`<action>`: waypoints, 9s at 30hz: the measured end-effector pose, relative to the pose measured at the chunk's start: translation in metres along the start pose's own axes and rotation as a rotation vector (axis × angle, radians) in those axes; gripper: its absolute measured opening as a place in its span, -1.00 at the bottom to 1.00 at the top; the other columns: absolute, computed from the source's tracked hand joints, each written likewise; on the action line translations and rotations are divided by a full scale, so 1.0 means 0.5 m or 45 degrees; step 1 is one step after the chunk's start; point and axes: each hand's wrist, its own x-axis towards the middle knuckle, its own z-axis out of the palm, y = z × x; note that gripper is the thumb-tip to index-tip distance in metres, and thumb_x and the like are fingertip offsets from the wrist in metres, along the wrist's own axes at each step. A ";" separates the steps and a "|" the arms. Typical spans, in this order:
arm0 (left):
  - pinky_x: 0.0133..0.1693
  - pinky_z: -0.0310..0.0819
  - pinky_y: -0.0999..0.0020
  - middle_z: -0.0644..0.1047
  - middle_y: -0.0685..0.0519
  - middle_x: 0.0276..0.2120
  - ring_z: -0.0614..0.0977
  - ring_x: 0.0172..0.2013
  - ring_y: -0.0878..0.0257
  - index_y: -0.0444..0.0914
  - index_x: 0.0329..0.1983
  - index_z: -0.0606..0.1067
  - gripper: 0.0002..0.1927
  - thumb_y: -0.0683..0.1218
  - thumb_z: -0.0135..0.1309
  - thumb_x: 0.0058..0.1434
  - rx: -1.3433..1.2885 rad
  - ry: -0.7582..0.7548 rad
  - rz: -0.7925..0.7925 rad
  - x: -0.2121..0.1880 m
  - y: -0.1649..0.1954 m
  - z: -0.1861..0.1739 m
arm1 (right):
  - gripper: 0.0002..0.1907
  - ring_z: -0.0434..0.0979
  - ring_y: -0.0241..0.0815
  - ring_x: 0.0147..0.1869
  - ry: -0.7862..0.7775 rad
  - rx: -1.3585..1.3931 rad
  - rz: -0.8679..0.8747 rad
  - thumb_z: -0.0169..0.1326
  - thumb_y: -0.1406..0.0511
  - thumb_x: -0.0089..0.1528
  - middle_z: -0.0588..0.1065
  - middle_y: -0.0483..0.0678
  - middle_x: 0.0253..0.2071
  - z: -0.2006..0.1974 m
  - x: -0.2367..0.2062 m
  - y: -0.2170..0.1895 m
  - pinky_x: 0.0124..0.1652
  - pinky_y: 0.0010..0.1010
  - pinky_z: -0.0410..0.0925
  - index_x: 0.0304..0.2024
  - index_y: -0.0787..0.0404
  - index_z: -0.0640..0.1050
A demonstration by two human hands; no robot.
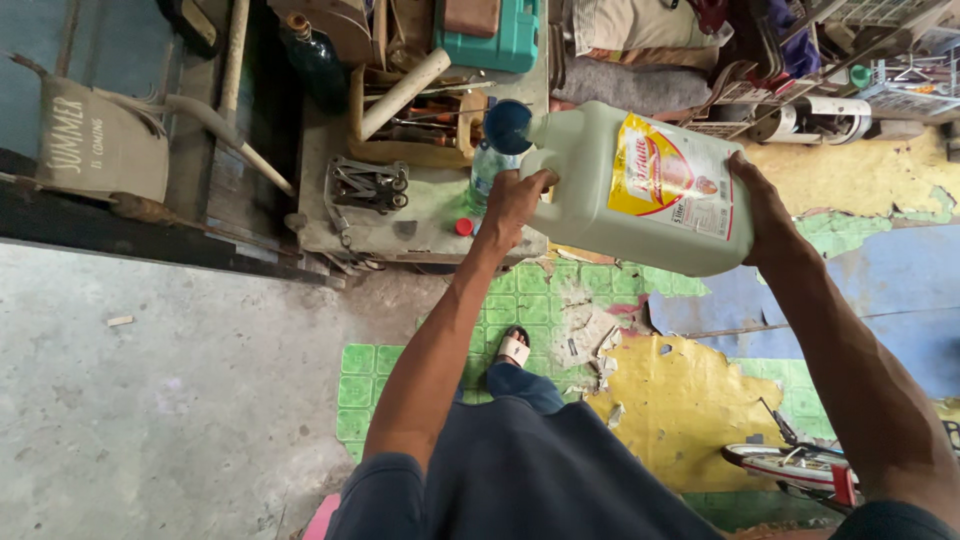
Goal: The person pours a clear liquid from a large white plastic jug into a smaller clear bottle using a blue funnel. They then remove the funnel and place the bottle cap on the small bottle.
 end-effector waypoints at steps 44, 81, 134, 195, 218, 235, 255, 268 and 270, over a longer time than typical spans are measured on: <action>-0.33 0.56 0.23 0.63 -0.05 -0.33 0.64 -0.38 0.16 -0.38 -0.15 0.62 -0.59 0.01 0.16 0.03 0.061 -0.002 -0.005 0.001 -0.013 0.007 | -0.34 0.56 -0.06 0.16 -0.044 -0.021 0.008 -0.02 -0.09 0.44 0.49 0.04 0.19 -0.028 0.007 -0.003 0.15 -0.16 0.44 0.39 0.21 0.34; -0.40 0.54 0.24 0.64 -0.04 -0.42 0.64 -0.47 0.19 -0.40 -0.24 0.63 -0.59 0.03 0.18 0.00 0.014 0.003 -0.018 0.012 -0.018 0.012 | -0.38 0.55 -0.07 0.14 0.050 -0.124 -0.012 -0.06 -0.10 0.47 0.50 0.03 0.18 -0.041 0.018 -0.013 0.11 -0.18 0.44 0.36 0.17 0.38; -0.35 0.54 0.24 0.66 -0.06 -0.40 0.65 -0.42 0.20 -0.40 -0.26 0.65 -0.58 0.06 0.20 0.02 0.124 0.047 -0.020 0.039 -0.051 0.016 | -0.37 0.53 -0.04 0.24 0.072 -0.144 -0.028 -0.03 -0.05 0.46 0.47 0.03 0.27 -0.048 0.021 -0.021 0.19 -0.13 0.43 0.43 0.16 0.32; -0.37 0.56 0.23 0.67 -0.11 -0.43 0.68 -0.45 0.15 -0.42 -0.24 0.66 -0.52 0.09 0.19 -0.02 0.076 0.049 -0.011 0.056 -0.059 0.023 | -0.36 0.56 -0.03 0.19 0.056 -0.149 -0.020 -0.01 -0.06 0.51 0.49 0.07 0.23 -0.087 0.039 -0.033 0.15 -0.16 0.45 0.45 0.22 0.34; -0.36 0.57 0.23 0.67 -0.11 -0.42 0.68 -0.44 0.15 -0.41 -0.25 0.65 -0.53 0.09 0.19 -0.03 0.080 0.053 -0.020 0.049 -0.049 0.022 | -0.36 0.55 -0.04 0.18 0.056 -0.174 -0.053 0.01 -0.05 0.51 0.47 0.06 0.23 -0.079 0.035 -0.038 0.13 -0.15 0.45 0.44 0.22 0.33; -0.36 0.56 0.24 0.66 -0.12 -0.42 0.68 -0.44 0.15 -0.43 -0.26 0.65 -0.52 0.09 0.18 -0.02 0.094 0.039 -0.023 0.047 -0.046 0.019 | -0.33 0.57 -0.04 0.17 0.070 -0.217 -0.024 0.00 -0.06 0.47 0.48 0.07 0.22 -0.066 0.033 -0.043 0.10 -0.14 0.46 0.46 0.21 0.31; -0.39 0.55 0.24 0.66 -0.06 -0.45 0.65 -0.46 0.20 -0.41 -0.24 0.65 -0.55 0.06 0.17 -0.03 0.009 0.027 0.032 0.050 -0.055 0.021 | -0.33 0.53 -0.03 0.24 -0.017 -0.150 -0.040 -0.02 -0.05 0.49 0.46 0.07 0.28 -0.061 0.027 -0.044 0.18 -0.13 0.43 0.48 0.23 0.30; -0.37 0.56 0.23 0.67 -0.11 -0.41 0.68 -0.43 0.16 -0.44 -0.22 0.65 -0.53 0.06 0.18 0.00 0.066 0.018 -0.013 0.050 -0.053 0.020 | -0.34 0.56 -0.05 0.18 0.109 -0.196 0.004 -0.01 -0.08 0.49 0.48 0.06 0.22 -0.069 0.037 -0.042 0.11 -0.15 0.46 0.44 0.20 0.33; -0.36 0.57 0.24 0.68 -0.10 -0.40 0.68 -0.43 0.16 -0.44 -0.22 0.65 -0.53 0.06 0.18 0.00 0.078 0.027 -0.006 0.050 -0.052 0.020 | -0.35 0.56 -0.05 0.19 0.063 -0.168 -0.007 -0.01 -0.07 0.49 0.49 0.05 0.23 -0.069 0.038 -0.041 0.13 -0.16 0.46 0.44 0.20 0.34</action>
